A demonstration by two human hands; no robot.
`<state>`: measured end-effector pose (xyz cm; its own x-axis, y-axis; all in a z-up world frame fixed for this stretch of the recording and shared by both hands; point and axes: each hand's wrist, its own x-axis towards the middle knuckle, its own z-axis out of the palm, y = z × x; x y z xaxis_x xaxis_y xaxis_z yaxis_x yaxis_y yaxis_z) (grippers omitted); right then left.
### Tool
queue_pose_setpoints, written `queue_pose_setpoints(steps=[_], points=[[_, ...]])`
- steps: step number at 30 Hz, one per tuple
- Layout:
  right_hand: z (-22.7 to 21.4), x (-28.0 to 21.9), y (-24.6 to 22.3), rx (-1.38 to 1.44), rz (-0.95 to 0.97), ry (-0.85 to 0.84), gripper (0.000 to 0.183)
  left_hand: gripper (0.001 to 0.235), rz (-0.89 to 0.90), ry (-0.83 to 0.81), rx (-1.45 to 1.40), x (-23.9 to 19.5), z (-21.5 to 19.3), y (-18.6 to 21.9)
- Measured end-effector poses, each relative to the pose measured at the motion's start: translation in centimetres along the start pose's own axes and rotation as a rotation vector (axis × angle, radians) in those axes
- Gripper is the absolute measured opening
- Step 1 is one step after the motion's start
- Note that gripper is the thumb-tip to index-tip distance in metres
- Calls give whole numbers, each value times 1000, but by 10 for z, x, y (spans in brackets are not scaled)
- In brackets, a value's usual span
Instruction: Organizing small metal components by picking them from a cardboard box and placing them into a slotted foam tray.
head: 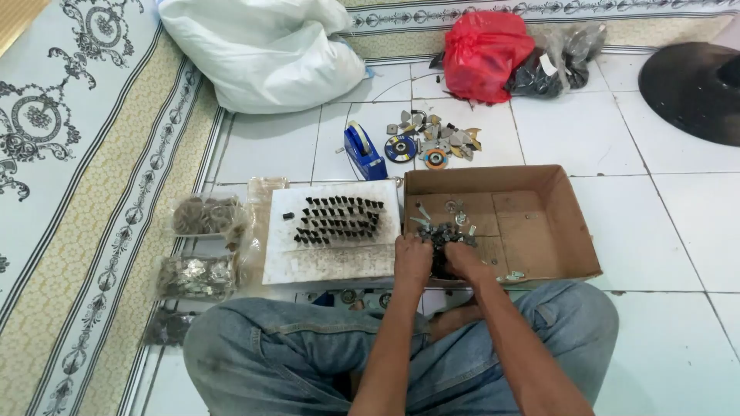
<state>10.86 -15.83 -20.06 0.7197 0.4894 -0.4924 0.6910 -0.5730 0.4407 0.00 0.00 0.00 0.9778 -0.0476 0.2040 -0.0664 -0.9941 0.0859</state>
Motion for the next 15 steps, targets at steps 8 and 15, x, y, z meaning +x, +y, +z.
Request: queue_pose_setpoints(steps=[8,15], points=[[-14,-23,36,1314,37,40,68,8,-8,-18,24,5,15,-1],[-24,-30,49,1583,144,372,38,6,-38,0,45,-3,14,3]])
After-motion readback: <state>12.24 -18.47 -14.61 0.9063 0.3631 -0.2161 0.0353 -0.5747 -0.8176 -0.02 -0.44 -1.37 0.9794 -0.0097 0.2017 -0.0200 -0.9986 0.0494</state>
